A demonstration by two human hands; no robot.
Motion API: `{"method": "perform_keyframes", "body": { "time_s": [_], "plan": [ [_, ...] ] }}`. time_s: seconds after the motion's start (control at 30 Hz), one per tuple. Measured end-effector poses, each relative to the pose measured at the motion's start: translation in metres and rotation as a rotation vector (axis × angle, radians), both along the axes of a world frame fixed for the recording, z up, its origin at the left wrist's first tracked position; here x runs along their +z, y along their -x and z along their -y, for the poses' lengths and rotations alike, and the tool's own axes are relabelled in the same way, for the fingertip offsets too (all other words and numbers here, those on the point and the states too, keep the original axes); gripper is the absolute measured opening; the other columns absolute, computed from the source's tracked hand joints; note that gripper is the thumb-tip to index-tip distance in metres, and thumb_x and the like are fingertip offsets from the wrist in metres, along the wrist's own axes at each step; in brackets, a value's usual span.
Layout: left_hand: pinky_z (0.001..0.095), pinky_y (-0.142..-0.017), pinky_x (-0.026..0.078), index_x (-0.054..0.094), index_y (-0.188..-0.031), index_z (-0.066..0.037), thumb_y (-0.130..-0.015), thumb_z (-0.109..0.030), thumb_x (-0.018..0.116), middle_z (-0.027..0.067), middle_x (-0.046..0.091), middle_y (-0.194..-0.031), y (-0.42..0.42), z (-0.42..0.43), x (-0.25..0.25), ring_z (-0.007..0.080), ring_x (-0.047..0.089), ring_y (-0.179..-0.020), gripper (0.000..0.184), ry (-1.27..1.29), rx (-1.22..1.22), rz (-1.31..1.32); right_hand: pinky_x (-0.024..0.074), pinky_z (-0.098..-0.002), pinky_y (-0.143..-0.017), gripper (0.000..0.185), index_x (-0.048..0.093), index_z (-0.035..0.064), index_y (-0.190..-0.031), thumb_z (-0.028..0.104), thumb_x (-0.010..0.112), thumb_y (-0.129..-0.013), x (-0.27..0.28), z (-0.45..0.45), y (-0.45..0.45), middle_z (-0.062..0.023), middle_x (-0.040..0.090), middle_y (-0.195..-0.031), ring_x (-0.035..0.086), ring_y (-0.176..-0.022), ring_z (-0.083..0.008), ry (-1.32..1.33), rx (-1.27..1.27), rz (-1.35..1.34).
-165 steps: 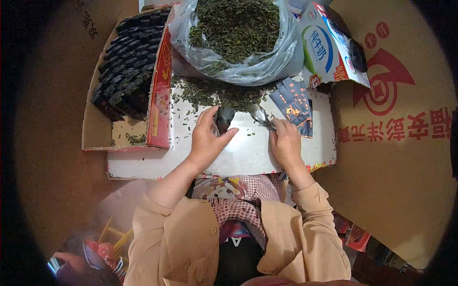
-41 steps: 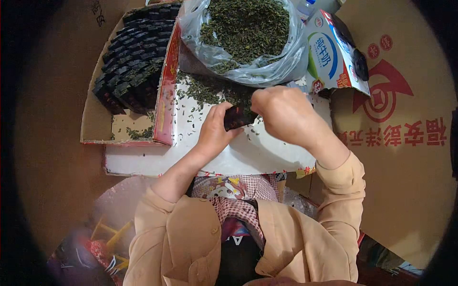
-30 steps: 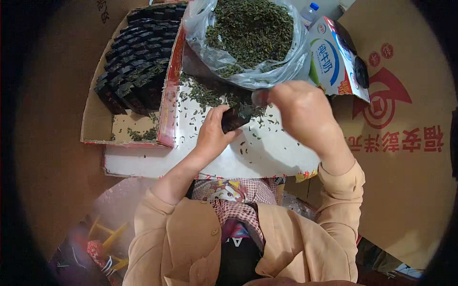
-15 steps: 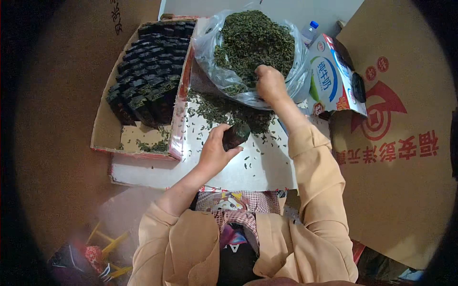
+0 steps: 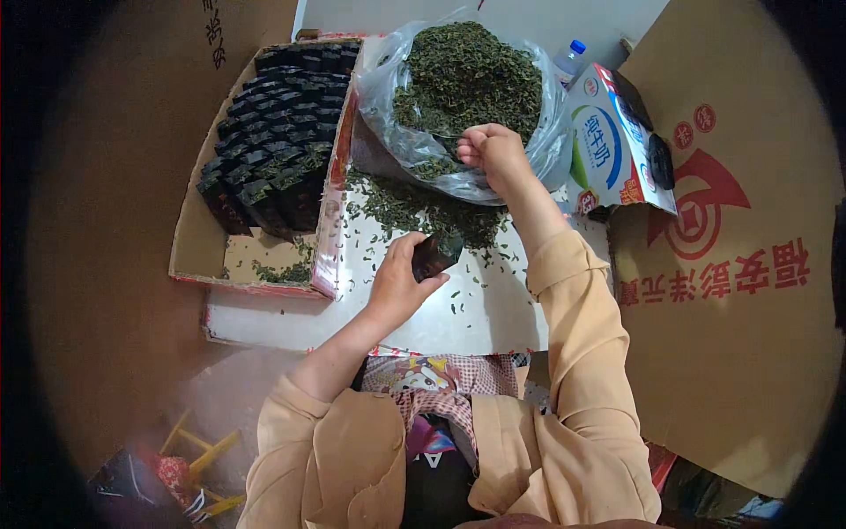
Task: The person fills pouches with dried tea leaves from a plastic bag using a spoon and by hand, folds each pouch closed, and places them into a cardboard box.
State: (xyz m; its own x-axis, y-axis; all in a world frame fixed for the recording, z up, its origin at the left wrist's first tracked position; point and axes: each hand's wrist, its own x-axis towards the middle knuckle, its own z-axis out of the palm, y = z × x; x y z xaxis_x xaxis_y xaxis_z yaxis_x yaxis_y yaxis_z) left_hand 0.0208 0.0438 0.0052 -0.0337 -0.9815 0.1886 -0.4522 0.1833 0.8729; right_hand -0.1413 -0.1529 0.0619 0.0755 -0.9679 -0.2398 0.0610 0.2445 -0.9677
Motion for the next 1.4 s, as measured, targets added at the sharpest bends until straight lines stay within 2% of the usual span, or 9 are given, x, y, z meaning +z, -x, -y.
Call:
{"method": "perform_keyframes", "body": {
  "time_s": [0.27,0.33,0.47,0.53,1.0,1.1,1.17,1.3,1.4],
  "plan": [
    [0.0348,-0.091,0.044,0.046,-0.119,-0.001,-0.065,-0.015,0.081,0.0157,0.056,-0.108,0.002,0.001,0.001,0.0277,0.056,-0.101,0.066,-0.06,0.023,-0.009,0.0535,-0.0282,-0.065,0.013,0.058,-0.0017,-0.099,0.008,0.05,-0.095,0.016,-0.017,0.016,-0.0097,0.063,-0.087,0.061,-0.073,-0.0156,0.017,-0.038,0.006],
    [0.0388,-0.092,0.044,0.043,-0.121,-0.001,-0.067,-0.018,0.082,0.0193,0.052,-0.114,0.002,0.005,-0.003,0.034,0.054,-0.106,0.068,-0.109,0.0,-0.069,0.0535,-0.0278,-0.066,0.013,0.058,-0.0015,-0.099,0.008,0.05,-0.095,0.023,-0.026,0.025,-0.0096,0.063,-0.088,0.061,-0.073,-0.0155,0.032,-0.04,0.003],
    [0.0381,-0.092,0.044,0.044,-0.12,-0.002,-0.066,-0.018,0.082,0.0184,0.053,-0.112,0.001,0.012,0.0,0.0329,0.055,-0.105,0.068,-0.114,0.011,-0.082,0.0527,-0.0273,-0.069,0.013,0.059,-0.0011,-0.099,0.008,0.05,-0.096,0.033,-0.052,0.047,-0.0099,0.064,-0.089,0.061,-0.074,-0.0147,0.063,-0.014,-0.027],
    [0.031,-0.088,0.045,0.044,-0.12,-0.001,-0.066,-0.012,0.081,0.0111,0.056,-0.102,0.001,0.018,-0.005,0.0191,0.056,-0.096,0.066,-0.074,0.019,-0.059,0.0525,-0.0278,-0.069,0.013,0.059,-0.0009,-0.099,0.008,0.051,-0.095,0.037,-0.068,0.059,-0.0104,0.064,-0.09,0.062,-0.075,-0.0144,0.077,0.012,-0.039],
    [0.0341,-0.091,0.044,0.045,-0.12,-0.001,-0.067,-0.018,0.081,0.0162,0.058,-0.107,0.009,0.022,0.01,0.0273,0.057,-0.102,0.067,-0.13,0.026,0.066,0.0507,-0.0247,-0.068,0.012,0.063,-0.0001,-0.09,0.008,0.055,-0.092,0.061,-0.115,0.088,-0.0042,0.064,-0.082,0.06,-0.072,-0.0099,0.141,0.379,-0.264],
    [0.0397,-0.094,0.043,0.044,-0.121,-0.002,-0.066,-0.017,0.081,0.0196,0.053,-0.115,0.012,0.02,0.008,0.0351,0.053,-0.108,0.068,-0.079,0.018,0.101,0.0478,-0.0241,-0.066,0.012,0.061,0.0007,-0.088,0.009,0.055,-0.093,0.066,-0.113,0.085,-0.0031,0.062,-0.079,0.057,-0.07,-0.0101,0.139,0.414,-0.344],
    [0.0413,-0.091,0.044,0.043,-0.121,-0.002,-0.065,-0.015,0.081,0.0197,0.053,-0.112,0.014,0.018,0.006,0.0365,0.053,-0.104,0.069,0.051,0.042,0.164,0.0473,-0.0238,-0.064,0.012,0.061,-0.0006,-0.086,0.007,0.055,-0.092,0.073,-0.113,0.08,-0.0023,0.062,-0.076,0.056,-0.068,-0.0096,0.163,0.464,-0.444],
    [0.0408,-0.092,0.043,0.043,-0.122,-0.004,-0.065,-0.014,0.079,0.0192,0.052,-0.115,0.015,0.018,0.004,0.0368,0.053,-0.106,0.068,0.071,0.021,0.206,0.0463,-0.0233,-0.06,0.011,0.061,-0.001,-0.083,0.004,0.054,-0.091,0.086,-0.12,0.065,-0.001,0.06,-0.07,0.055,-0.067,-0.0073,0.244,0.501,-0.649],
    [0.0414,-0.09,0.044,0.044,-0.119,-0.004,-0.065,-0.011,0.079,0.0197,0.052,-0.113,0.019,0.015,0.005,0.0374,0.053,-0.105,0.065,0.101,-0.016,0.181,0.048,-0.0291,-0.06,0.007,0.062,-0.0005,-0.081,0.001,0.056,-0.084,0.089,-0.125,0.053,-0.0074,0.062,-0.066,0.061,-0.065,-0.0153,0.459,0.528,-0.881]
  ]
}}
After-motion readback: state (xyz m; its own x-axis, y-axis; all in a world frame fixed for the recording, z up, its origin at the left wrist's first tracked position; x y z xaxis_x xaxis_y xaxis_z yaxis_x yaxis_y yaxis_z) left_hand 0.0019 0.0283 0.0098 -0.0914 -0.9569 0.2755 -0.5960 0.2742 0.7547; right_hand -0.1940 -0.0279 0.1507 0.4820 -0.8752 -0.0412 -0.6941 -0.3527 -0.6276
